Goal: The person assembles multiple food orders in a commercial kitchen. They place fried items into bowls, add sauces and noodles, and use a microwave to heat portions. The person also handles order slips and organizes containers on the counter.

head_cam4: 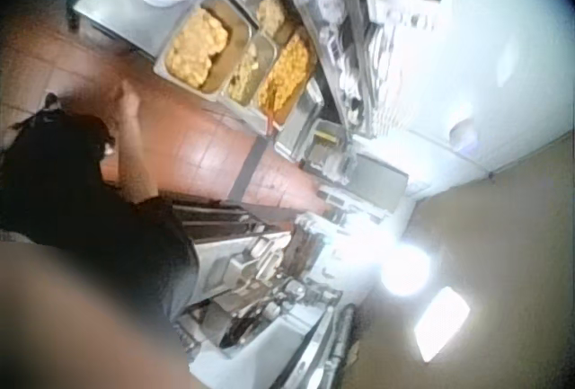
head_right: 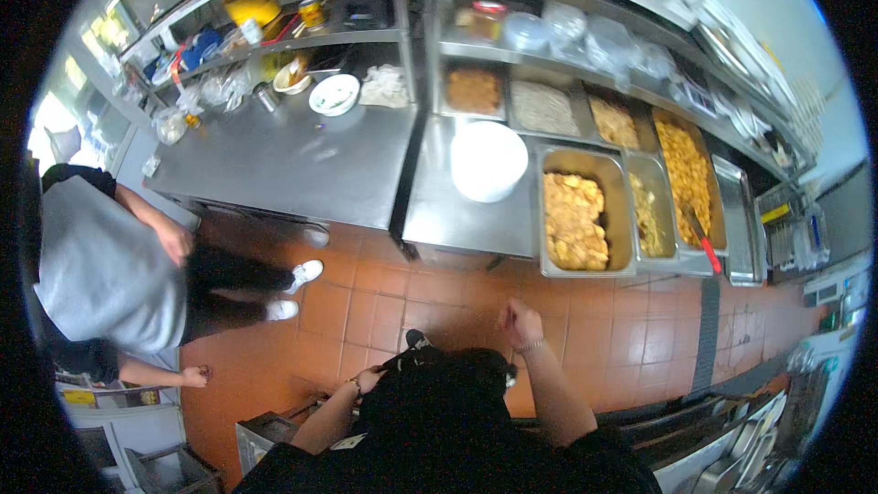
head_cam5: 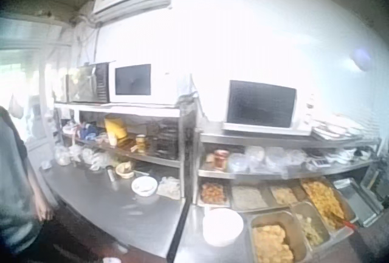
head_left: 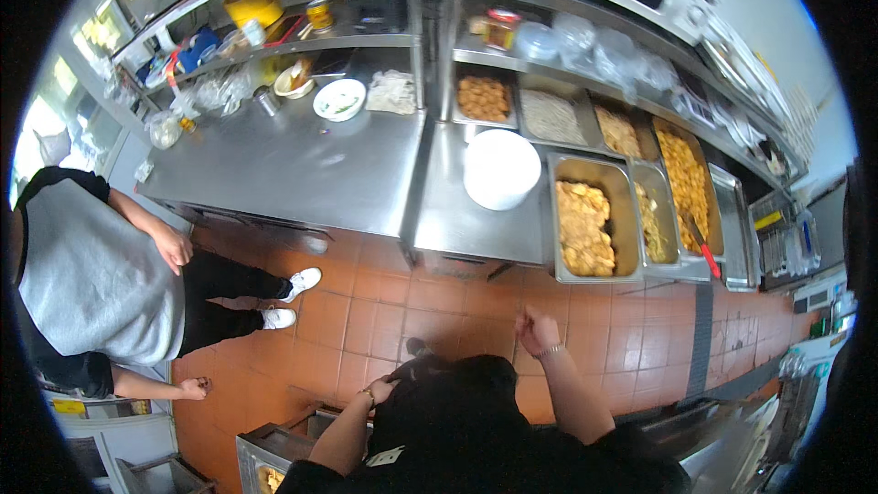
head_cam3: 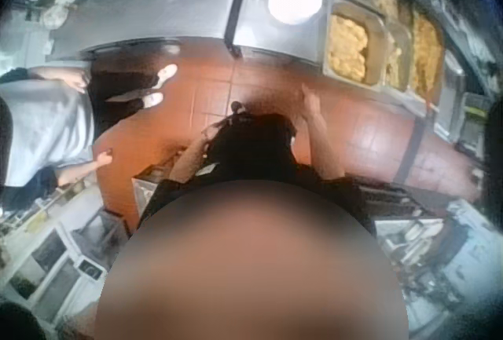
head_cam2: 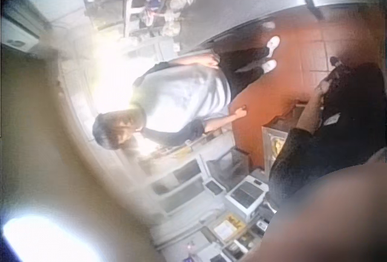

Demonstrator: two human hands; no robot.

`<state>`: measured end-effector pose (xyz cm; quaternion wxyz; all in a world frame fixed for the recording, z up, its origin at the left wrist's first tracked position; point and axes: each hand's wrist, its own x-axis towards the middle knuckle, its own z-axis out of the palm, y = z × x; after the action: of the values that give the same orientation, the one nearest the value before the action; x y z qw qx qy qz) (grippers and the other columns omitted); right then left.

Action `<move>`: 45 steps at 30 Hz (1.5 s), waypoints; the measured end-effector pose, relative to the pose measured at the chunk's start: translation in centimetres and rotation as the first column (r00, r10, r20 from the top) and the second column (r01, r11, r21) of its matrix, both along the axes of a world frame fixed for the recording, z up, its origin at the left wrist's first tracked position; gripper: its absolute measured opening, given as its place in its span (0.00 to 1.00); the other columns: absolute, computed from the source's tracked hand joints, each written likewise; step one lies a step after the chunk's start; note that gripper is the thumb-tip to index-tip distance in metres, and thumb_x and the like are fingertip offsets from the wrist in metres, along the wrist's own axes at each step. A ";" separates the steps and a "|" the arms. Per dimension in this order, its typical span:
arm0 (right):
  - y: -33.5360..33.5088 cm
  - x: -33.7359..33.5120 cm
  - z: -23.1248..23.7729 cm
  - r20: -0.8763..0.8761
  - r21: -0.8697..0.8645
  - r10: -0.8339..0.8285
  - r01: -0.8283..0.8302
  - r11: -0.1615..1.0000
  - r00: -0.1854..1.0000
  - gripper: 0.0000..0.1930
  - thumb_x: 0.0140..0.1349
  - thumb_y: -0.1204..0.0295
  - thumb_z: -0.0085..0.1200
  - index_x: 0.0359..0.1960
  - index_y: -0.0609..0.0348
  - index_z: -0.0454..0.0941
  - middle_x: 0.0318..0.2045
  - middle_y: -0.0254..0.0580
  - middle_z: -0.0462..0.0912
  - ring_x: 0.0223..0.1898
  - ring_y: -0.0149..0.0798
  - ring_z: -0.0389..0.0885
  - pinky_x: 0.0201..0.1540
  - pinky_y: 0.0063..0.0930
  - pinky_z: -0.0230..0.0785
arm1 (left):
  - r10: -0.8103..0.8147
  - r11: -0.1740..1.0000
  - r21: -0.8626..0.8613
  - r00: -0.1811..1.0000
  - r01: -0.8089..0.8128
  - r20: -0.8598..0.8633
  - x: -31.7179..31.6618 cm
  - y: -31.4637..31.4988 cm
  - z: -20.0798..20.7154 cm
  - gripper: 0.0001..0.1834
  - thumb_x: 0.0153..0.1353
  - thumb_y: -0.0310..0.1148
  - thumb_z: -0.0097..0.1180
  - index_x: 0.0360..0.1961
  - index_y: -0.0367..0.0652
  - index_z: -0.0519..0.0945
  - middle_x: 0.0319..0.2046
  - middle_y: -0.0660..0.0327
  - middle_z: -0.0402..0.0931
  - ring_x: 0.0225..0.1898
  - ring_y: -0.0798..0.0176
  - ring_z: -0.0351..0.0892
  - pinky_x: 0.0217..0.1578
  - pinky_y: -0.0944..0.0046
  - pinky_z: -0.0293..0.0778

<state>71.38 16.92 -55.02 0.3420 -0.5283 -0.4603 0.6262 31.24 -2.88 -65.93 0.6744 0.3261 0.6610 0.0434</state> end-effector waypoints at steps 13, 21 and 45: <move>18.6 -26.4 2.5 0.218 0.035 -0.091 0.085 0.996 0.972 0.18 0.74 0.62 0.49 0.38 0.67 0.83 0.20 0.37 0.79 0.18 0.28 0.73 0.21 0.24 0.66 | 0.419 0.901 -0.002 0.874 -0.433 -0.247 -22.1 6.4 -8.3 0.17 0.61 0.36 0.51 0.46 0.36 0.81 0.45 0.46 0.82 0.42 0.52 0.83 0.41 0.54 0.79; 22.7 -45.0 1.3 0.404 -0.050 0.361 -0.374 0.926 0.841 0.17 0.71 0.62 0.52 0.36 0.65 0.84 0.22 0.40 0.83 0.20 0.33 0.79 0.26 0.27 0.72 | 0.975 0.188 -0.069 0.178 -0.980 0.131 -41.6 18.6 -1.2 0.33 0.72 0.56 0.45 0.60 0.35 0.71 0.51 0.50 0.79 0.52 0.48 0.81 0.51 0.48 0.77; -18.4 -35.1 -9.2 0.574 -0.794 0.697 0.086 0.601 0.429 0.09 0.65 0.69 0.51 0.40 0.42 0.86 0.39 0.29 0.86 0.34 0.40 0.86 0.31 0.31 0.77 | 0.748 0.663 -0.121 0.646 -0.739 0.155 -44.4 39.9 -3.9 0.22 0.69 0.50 0.49 0.51 0.43 0.74 0.46 0.57 0.75 0.41 0.58 0.74 0.41 0.56 0.73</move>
<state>36.31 -1.47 -64.21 -0.3096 -0.7449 -0.3719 0.4592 -13.12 36.99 -69.85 0.6648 0.0048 0.6694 0.3316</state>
